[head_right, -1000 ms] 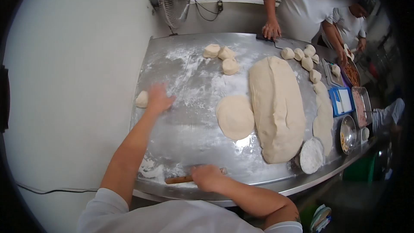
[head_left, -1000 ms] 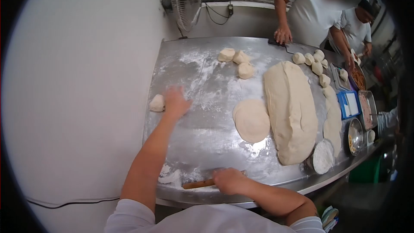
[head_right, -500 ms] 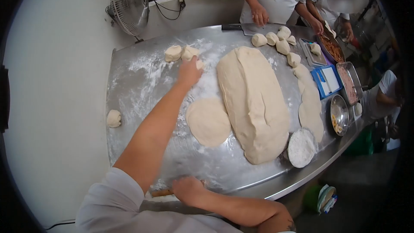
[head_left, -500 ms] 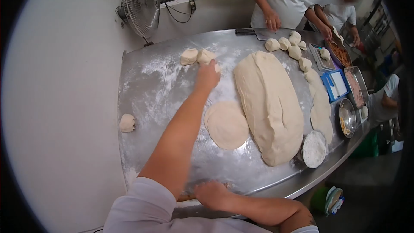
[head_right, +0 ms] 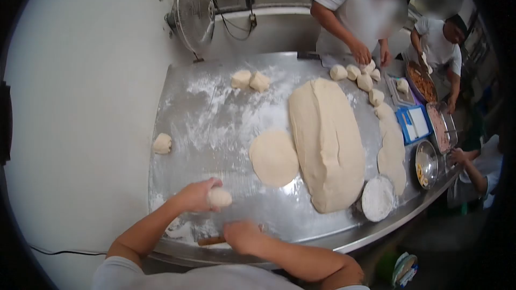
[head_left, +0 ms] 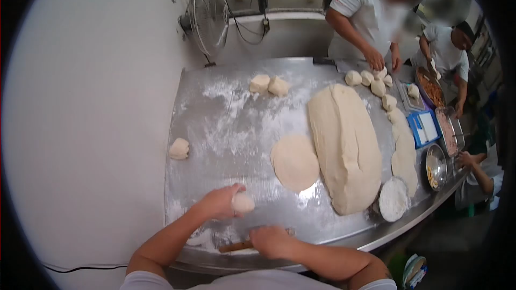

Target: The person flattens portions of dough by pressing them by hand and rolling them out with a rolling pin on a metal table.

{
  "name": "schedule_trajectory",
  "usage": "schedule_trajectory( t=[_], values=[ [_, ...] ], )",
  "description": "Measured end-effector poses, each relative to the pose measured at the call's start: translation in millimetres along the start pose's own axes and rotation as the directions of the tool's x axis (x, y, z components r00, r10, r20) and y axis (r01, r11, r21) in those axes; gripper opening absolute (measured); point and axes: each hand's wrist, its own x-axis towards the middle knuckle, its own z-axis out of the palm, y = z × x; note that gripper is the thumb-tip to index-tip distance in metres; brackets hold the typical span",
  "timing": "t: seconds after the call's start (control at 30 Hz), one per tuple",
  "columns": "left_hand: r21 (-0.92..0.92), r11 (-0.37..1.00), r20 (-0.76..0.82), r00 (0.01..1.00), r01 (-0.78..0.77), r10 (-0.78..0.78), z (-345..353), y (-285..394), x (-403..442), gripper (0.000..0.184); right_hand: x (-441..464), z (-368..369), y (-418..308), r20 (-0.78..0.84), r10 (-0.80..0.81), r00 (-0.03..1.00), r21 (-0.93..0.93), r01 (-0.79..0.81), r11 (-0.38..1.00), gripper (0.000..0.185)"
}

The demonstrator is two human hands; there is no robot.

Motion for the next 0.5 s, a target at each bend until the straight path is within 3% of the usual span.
schedule_trajectory(
  t=[0.03,0.13,0.23,0.3,0.37,0.47,0.5],
  values=[
    [-0.039,0.998,0.047,0.998,0.039,-0.037,-10.3,8.8,-1.9,0.077,-3.5,-3.0,-3.0,0.012,-0.009,1.000,-0.004,0.009,1.000,0.030],
    [0.088,0.990,-0.160,0.979,-0.112,0.125,-48.7,22.5,44.4,0.080,-0.1,1.0,-2.1,-0.004,0.017,1.000,0.023,-0.017,1.000,0.025],
    [0.273,0.958,-0.406,0.893,-0.084,0.194,-79.7,12.9,156.9,0.088,11.4,14.6,6.6,-0.066,-0.015,0.998,0.017,0.017,1.000,0.024],
    [0.385,0.921,-0.516,0.840,0.053,0.168,-112.6,22.3,226.2,0.097,-9.3,-1.2,-7.0,-0.071,-0.059,0.996,-0.055,0.055,0.997,0.033],
    [0.397,0.898,-0.571,0.818,0.191,0.078,-147.2,42.5,277.4,0.109,-12.8,-5.2,-8.0,-0.099,-0.047,0.994,-0.014,0.046,0.999,0.029],
    [0.242,0.911,-0.591,0.795,0.335,-0.135,-186.9,70.0,316.5,0.121,-13.9,-13.6,-11.4,-0.131,0.003,0.991,-0.030,-0.007,1.000,0.026],
    [0.234,0.928,-0.547,0.828,0.289,-0.120,-188.9,55.7,342.2,0.123,-11.0,-14.8,-9.9,-0.135,0.020,0.991,-0.049,-0.027,0.998,0.025]
  ],
)
